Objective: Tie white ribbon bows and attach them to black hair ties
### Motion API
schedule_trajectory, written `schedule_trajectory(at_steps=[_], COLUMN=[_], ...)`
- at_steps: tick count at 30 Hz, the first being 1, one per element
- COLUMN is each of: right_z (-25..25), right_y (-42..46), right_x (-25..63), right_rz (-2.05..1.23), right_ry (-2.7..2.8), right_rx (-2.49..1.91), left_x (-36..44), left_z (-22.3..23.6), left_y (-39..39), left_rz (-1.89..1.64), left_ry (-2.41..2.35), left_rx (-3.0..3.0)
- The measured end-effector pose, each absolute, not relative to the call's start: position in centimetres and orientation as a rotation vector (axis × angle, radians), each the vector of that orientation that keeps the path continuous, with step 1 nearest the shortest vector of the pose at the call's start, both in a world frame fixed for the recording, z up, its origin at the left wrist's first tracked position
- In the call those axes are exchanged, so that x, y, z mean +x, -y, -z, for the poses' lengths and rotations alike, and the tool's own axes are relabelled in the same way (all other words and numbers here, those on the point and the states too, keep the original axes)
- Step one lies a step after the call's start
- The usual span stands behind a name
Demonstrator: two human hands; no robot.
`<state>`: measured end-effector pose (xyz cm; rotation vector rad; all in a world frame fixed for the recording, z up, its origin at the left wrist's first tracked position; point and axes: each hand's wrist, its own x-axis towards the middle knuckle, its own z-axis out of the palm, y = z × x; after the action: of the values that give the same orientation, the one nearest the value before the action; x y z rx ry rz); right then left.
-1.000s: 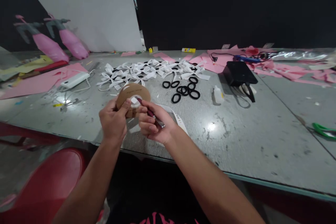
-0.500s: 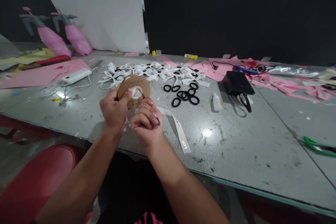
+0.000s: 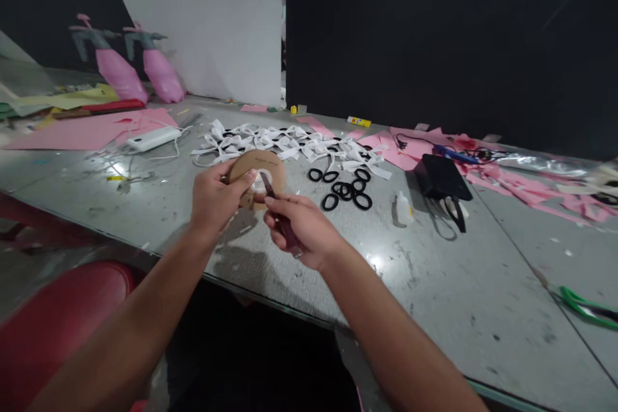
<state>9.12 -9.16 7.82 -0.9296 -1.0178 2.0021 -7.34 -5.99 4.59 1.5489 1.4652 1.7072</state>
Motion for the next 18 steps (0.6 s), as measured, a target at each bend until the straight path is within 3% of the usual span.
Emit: schedule_trajectory(at_steps=[3,7,12,15,18], right_z=[-9.2,-11.3,-12.5,-11.9,-11.0], right_y=[8.7,8.2,8.1,8.2,8.4], right_x=[10.7,11.9,11.4,11.0,10.8], right_rz=[-1.679,-0.877,0.027,0.175,0.022], right_ry=[1.632,2.351,2.728,2.722,2.635], right_rx=[-1.232,-1.430,-1.633,-1.501,-1.334], left_x=[-7.6,-8.1,-8.5,-8.5,-8.1], left_z=[-5.2,-5.5,-5.9,-6.7,-7.2], left_y=[6.0,5.7,5.4,5.8,6.2], left_rz=[-1.659,-1.526,-1.435,-1.316,-1.263], left_ry=[-1.459,-1.433,-1.430,-1.509,-1.605], left_rx=[1.473,1.368,1.581,1.707,1.824])
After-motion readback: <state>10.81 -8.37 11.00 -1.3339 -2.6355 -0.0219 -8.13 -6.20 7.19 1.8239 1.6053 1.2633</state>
